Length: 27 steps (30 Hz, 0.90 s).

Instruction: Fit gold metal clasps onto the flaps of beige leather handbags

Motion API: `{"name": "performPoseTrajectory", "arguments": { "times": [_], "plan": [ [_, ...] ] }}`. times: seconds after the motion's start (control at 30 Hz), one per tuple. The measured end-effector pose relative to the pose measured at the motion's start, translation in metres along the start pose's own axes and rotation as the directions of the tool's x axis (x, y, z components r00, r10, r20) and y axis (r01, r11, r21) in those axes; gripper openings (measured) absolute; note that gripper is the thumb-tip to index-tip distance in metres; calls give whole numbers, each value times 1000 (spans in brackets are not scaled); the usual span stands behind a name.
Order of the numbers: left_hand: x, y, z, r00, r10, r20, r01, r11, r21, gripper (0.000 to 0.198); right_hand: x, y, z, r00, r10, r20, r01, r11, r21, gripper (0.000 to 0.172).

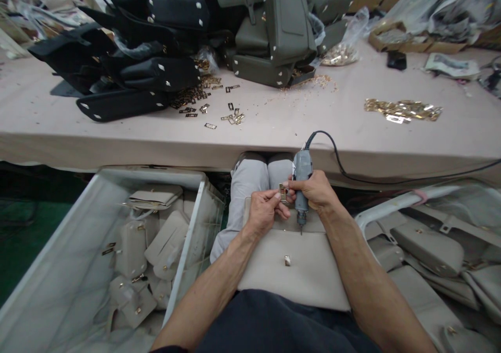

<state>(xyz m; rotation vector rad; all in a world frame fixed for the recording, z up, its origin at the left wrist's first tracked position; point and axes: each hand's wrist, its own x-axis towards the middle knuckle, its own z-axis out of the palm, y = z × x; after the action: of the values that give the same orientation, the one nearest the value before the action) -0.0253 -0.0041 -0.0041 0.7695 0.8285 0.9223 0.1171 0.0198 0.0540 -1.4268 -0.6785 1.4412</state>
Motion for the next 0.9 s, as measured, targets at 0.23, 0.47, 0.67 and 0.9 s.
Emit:
{"name": "performPoseTrajectory", "arguments": {
  "times": [0.23,0.47,0.67,0.9],
  "plan": [
    [-1,1,2,1000,16,16,-16,1000,22,46,1,3,-2,1000,-17,-5,17,1000,-4,39],
    [1,0,7,999,33,-17,-31,995,94,51,2,7,-4,998,-51,-41,49,998,-34,33],
    [3,2,10,998,37,-47,-32,995,98,52,7,14,-9,999,-41,-36,39,998,-49,35],
    [8,-4,12,991,13,-131,-10,1000,27,44,-16,-19,-1,840,-457,-292,503,858,105,27]
  ]
}}
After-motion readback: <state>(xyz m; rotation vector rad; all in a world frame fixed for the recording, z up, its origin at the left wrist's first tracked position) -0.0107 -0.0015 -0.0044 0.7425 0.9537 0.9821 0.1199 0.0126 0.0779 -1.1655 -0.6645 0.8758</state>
